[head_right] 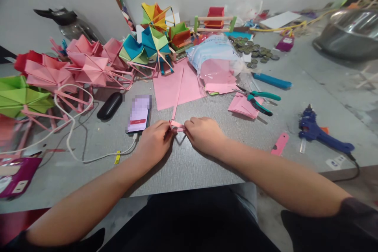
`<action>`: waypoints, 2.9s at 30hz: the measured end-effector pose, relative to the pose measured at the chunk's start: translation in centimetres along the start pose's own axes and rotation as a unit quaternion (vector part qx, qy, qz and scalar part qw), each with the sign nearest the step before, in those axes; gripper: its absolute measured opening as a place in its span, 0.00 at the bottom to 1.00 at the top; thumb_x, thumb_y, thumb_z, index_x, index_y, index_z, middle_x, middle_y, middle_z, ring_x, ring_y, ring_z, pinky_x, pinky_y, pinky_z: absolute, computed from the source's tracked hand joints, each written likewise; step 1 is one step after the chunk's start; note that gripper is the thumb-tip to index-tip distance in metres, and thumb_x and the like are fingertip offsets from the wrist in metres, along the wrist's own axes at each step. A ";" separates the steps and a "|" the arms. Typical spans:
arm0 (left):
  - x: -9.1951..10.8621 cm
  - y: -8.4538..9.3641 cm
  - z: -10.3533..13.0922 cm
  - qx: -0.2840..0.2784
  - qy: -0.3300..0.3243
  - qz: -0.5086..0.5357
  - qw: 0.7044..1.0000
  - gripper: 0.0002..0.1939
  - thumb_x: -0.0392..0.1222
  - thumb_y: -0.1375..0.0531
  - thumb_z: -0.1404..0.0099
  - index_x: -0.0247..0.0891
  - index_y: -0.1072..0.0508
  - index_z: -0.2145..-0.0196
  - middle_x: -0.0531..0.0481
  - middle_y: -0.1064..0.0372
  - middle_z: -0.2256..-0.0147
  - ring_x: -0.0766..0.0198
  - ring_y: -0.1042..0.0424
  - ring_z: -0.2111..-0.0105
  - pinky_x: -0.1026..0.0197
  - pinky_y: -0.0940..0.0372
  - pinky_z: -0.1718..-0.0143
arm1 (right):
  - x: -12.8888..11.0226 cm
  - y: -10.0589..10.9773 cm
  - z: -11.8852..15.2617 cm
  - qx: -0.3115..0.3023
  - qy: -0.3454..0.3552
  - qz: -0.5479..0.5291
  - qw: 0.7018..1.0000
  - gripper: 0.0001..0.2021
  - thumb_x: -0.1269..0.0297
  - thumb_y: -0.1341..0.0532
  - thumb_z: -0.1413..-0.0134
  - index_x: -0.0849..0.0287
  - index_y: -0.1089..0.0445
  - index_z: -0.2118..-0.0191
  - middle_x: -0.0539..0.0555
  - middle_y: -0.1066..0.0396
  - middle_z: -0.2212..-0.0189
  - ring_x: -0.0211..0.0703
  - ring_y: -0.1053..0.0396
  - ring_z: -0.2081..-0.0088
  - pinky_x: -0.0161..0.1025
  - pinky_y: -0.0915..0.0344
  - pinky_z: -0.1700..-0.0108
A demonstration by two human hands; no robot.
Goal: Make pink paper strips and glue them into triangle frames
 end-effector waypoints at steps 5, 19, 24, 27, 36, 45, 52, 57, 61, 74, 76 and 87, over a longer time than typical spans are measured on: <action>0.2 0.0 -0.1 0.009 -0.011 -0.022 1.000 0.10 0.36 0.43 0.23 0.35 0.21 0.58 0.44 0.26 0.63 0.56 0.25 0.64 0.55 0.32 0.62 | -0.1 0.1 0.1 0.014 0.013 0.007 1.000 0.16 0.62 0.44 0.26 0.61 0.23 0.63 0.59 0.22 0.67 0.45 0.31 0.70 0.43 0.50 0.67; 0.5 1.0 0.1 0.046 -0.022 0.075 0.996 0.16 0.38 0.49 0.20 0.37 0.22 0.47 0.42 0.22 0.53 0.53 0.22 0.53 0.50 0.27 0.49 | -2.2 1.2 0.8 0.070 0.118 -0.007 0.991 0.19 0.57 0.44 0.25 0.60 0.23 0.65 0.55 0.23 0.72 0.43 0.33 0.73 0.44 0.52 0.67; -0.3 0.9 0.1 0.066 -0.005 0.170 0.983 0.17 0.36 0.48 0.23 0.37 0.22 0.46 0.42 0.18 0.54 0.53 0.20 0.54 0.49 0.26 0.48 | -3.4 1.8 1.5 0.106 0.163 -0.035 0.980 0.21 0.56 0.49 0.23 0.61 0.23 0.60 0.56 0.23 0.70 0.43 0.34 0.72 0.44 0.50 0.65; -0.4 0.8 0.1 0.072 -0.006 0.222 0.972 0.14 0.37 0.46 0.24 0.38 0.21 0.51 0.40 0.19 0.50 0.52 0.19 0.50 0.47 0.26 0.46 | -3.8 2.0 1.8 0.114 0.177 -0.043 0.977 0.21 0.57 0.50 0.22 0.62 0.24 0.60 0.57 0.23 0.69 0.43 0.34 0.71 0.44 0.50 0.65; 0.1 1.7 0.6 0.109 -0.017 0.292 0.950 0.15 0.41 0.48 0.20 0.39 0.23 0.47 0.40 0.18 0.49 0.54 0.19 0.48 0.46 0.26 0.43 | -3.2 1.9 1.6 0.096 0.163 -0.166 0.968 0.15 0.61 0.47 0.24 0.61 0.25 0.59 0.56 0.23 0.67 0.43 0.31 0.69 0.40 0.43 0.64; 1.4 3.0 0.9 0.124 -0.085 0.264 0.953 0.13 0.35 0.46 0.22 0.41 0.22 0.51 0.40 0.20 0.45 0.54 0.21 0.43 0.44 0.26 0.40 | -1.9 2.1 1.2 0.103 0.144 -0.351 0.919 0.09 0.69 0.41 0.30 0.58 0.22 0.58 0.54 0.22 0.64 0.42 0.25 0.62 0.39 0.30 0.57; 1.3 3.0 1.1 0.114 -0.081 0.269 0.953 0.16 0.36 0.48 0.21 0.42 0.23 0.44 0.40 0.20 0.44 0.54 0.22 0.42 0.43 0.27 0.39 | -1.6 2.5 1.0 0.105 0.139 -0.379 0.909 0.09 0.68 0.39 0.30 0.59 0.21 0.61 0.54 0.23 0.65 0.41 0.24 0.63 0.39 0.29 0.57; 1.7 2.9 1.5 0.085 -0.117 0.308 0.940 0.23 0.38 0.52 0.23 0.42 0.29 0.35 0.38 0.25 0.38 0.50 0.27 0.37 0.39 0.32 0.34 | -1.5 2.4 0.9 0.102 0.144 -0.385 0.906 0.09 0.67 0.38 0.30 0.59 0.21 0.62 0.53 0.22 0.66 0.41 0.25 0.63 0.39 0.29 0.58; 2.8 2.9 1.7 0.062 -0.168 0.312 0.933 0.24 0.42 0.50 0.24 0.42 0.31 0.34 0.36 0.27 0.38 0.46 0.29 0.36 0.35 0.34 0.34 | -1.4 2.4 0.9 0.113 0.141 -0.395 0.901 0.09 0.67 0.38 0.31 0.59 0.22 0.63 0.54 0.21 0.66 0.42 0.24 0.62 0.40 0.29 0.58; 2.5 2.4 1.0 0.062 -0.091 0.317 0.942 0.22 0.49 0.53 0.17 0.36 0.25 0.45 0.38 0.21 0.52 0.54 0.20 0.51 0.50 0.26 0.49 | -0.8 4.6 2.1 0.214 0.113 -0.337 0.910 0.10 0.60 0.37 0.32 0.57 0.27 0.66 0.49 0.28 0.74 0.36 0.35 0.74 0.35 0.39 0.69; 2.3 2.0 0.9 0.043 -0.069 0.322 0.943 0.21 0.48 0.53 0.18 0.37 0.24 0.45 0.40 0.20 0.55 0.55 0.20 0.53 0.52 0.25 0.51 | -0.4 5.4 2.5 0.252 0.103 -0.338 0.901 0.08 0.60 0.37 0.32 0.57 0.27 0.62 0.49 0.27 0.73 0.36 0.35 0.75 0.35 0.37 0.70; 3.5 1.2 1.4 0.006 -0.111 0.269 0.957 0.20 0.47 0.53 0.18 0.38 0.24 0.47 0.48 0.24 0.71 0.56 0.19 0.61 0.55 0.25 0.56 | -2.0 7.7 4.2 0.332 0.207 -0.295 0.872 0.05 0.68 0.38 0.33 0.55 0.24 0.61 0.51 0.21 0.70 0.38 0.29 0.73 0.36 0.31 0.68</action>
Point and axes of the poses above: each hand's wrist, its own z-axis away from the middle knuckle, its own y-axis out of the back of the hand, x = y × z, the point moved 10 cm from there along -z, towards the middle knuckle
